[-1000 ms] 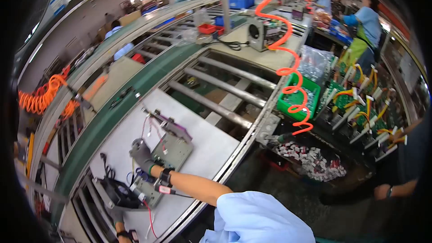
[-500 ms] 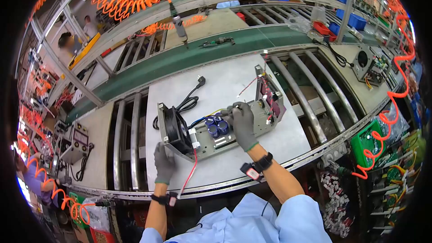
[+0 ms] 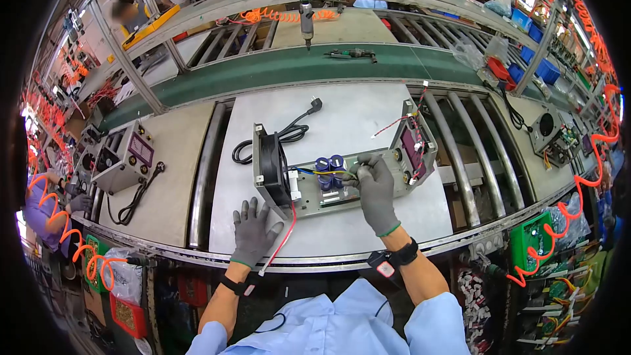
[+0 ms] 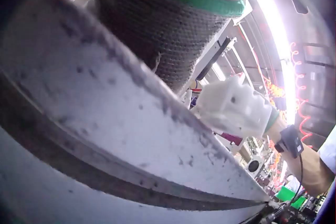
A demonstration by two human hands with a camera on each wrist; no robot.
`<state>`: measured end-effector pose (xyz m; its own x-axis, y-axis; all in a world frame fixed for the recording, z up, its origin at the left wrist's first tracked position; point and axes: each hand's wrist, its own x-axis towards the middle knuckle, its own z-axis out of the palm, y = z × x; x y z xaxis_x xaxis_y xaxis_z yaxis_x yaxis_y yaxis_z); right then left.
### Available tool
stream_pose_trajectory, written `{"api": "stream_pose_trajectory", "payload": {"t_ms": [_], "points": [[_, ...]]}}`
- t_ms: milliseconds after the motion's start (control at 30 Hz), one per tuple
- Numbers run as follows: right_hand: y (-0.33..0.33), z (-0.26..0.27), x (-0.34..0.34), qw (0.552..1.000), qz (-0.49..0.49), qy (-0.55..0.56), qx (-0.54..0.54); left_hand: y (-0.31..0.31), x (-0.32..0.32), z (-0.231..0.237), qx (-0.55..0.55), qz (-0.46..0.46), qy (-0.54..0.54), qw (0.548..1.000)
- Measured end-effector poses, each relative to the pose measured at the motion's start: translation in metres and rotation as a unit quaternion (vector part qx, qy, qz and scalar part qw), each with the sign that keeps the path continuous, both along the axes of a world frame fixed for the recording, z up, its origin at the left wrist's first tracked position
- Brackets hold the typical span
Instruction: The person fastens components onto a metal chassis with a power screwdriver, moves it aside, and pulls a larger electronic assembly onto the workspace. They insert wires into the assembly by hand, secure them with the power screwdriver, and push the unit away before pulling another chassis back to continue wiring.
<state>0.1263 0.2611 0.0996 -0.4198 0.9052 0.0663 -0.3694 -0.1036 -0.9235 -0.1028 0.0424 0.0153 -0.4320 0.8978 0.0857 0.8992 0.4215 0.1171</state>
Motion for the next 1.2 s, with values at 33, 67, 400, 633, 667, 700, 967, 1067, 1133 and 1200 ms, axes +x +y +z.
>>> {"api": "stream_pose_trajectory", "payload": {"t_ms": [33,67,400,633,667,700,967,1067,1133,1200], "points": [[-0.006,-0.003,-0.001,1.0,-0.001,-0.004,0.004,-0.001,-0.003,-0.002,-0.002,0.003,0.004,1.0],[-0.011,-0.006,-0.001,0.999,-0.007,0.019,-0.028,-0.004,-0.003,-0.005,-0.003,0.007,-0.001,1.0],[-0.042,-0.028,0.012,0.985,0.067,-0.15,-0.057,-0.031,-0.027,-0.014,0.259,0.058,-0.094,0.96],[-0.038,-0.024,-0.006,0.947,0.203,-0.232,-0.088,-0.024,0.069,0.114,0.341,-0.077,-0.348,0.87],[-0.036,-0.022,-0.012,0.943,0.204,-0.253,-0.068,-0.01,0.078,0.106,0.293,-0.071,-0.439,0.846],[-0.034,-0.021,-0.016,0.939,0.204,-0.273,-0.049,0.004,0.082,0.092,0.222,-0.037,-0.527,0.819],[-0.031,-0.024,-0.002,0.88,0.396,-0.238,-0.109,0.083,0.072,0.04,0.168,0.064,-0.725,0.665],[-0.041,-0.046,0.009,0.877,0.414,-0.164,-0.179,0.083,0.066,0.031,0.172,0.065,-0.796,0.576],[-0.047,-0.051,0.013,0.866,0.431,-0.123,-0.22,0.08,0.061,0.023,0.175,0.066,-0.802,0.567],[-0.057,-0.047,0.009,0.865,0.423,-0.093,-0.253,0.078,0.06,0.019,0.171,0.063,-0.796,0.577]]}}
